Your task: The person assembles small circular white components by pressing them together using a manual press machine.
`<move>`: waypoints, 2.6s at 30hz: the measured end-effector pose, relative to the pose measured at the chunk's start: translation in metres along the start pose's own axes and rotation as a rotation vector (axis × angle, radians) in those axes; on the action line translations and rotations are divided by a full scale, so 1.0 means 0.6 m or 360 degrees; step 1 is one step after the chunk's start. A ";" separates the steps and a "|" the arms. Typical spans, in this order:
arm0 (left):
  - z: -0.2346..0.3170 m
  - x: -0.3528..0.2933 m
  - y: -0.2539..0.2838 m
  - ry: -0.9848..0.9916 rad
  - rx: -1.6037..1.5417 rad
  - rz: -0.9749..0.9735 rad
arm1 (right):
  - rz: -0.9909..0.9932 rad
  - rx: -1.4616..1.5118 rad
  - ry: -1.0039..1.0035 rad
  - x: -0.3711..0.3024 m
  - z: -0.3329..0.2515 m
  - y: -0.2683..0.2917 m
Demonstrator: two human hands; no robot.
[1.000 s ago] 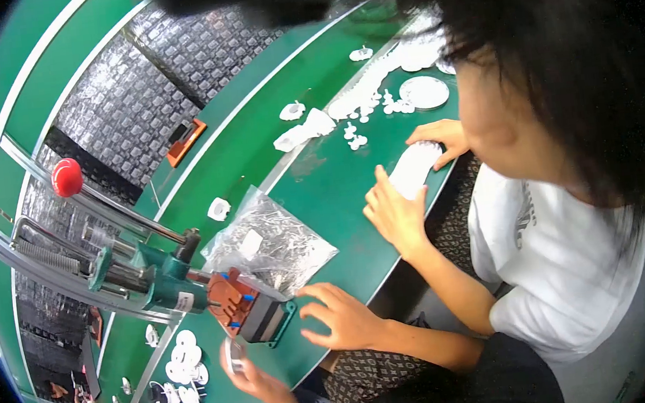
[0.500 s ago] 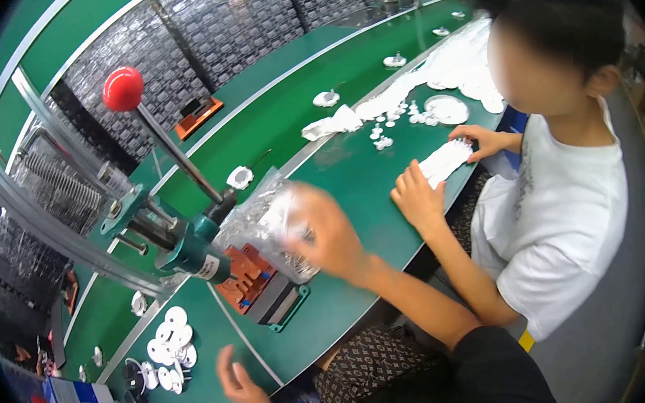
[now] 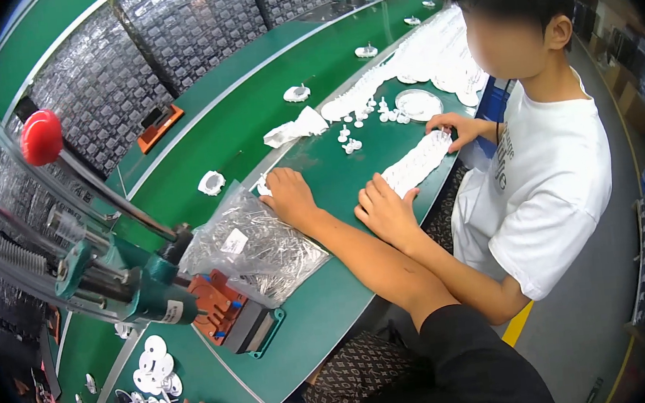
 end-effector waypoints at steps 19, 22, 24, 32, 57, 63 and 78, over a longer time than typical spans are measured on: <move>0.016 0.000 0.008 0.0003 -0.0169 -0.0085 | 0.0331 0.0660 0.0440 -0.288 -0.275 0.249; 0.014 0.004 0.011 0.0048 -0.0246 -0.0193 | 0.0241 0.0719 -0.0637 -0.454 -0.251 0.252; 0.021 0.010 0.018 0.0049 -0.0225 -0.0238 | -0.0144 0.0336 -0.1119 -0.510 -0.178 0.241; 0.003 0.003 0.007 0.0001 -0.0248 -0.0104 | -0.0969 -0.0430 -0.1070 -0.533 0.054 0.199; 0.007 -0.003 0.016 0.0226 -0.0334 -0.0032 | -0.0668 0.0840 -0.0924 -0.506 -0.251 0.105; -0.195 0.049 -0.046 -0.0054 0.0352 0.0155 | -0.0797 0.0803 -0.0385 -0.440 -0.336 0.081; -0.090 0.046 0.004 0.0339 -0.0156 -0.0216 | -0.1468 0.1340 -0.0037 -0.436 -0.354 -0.013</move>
Point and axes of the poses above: each hand's wrist, its own x-axis towards the middle knuckle, its own y-axis out of the back of the hand, z = x × y, the point moved 4 cm from there along x, towards the middle knuckle, and after that the axes turned 12 degrees about y, right-handed, at the moved point
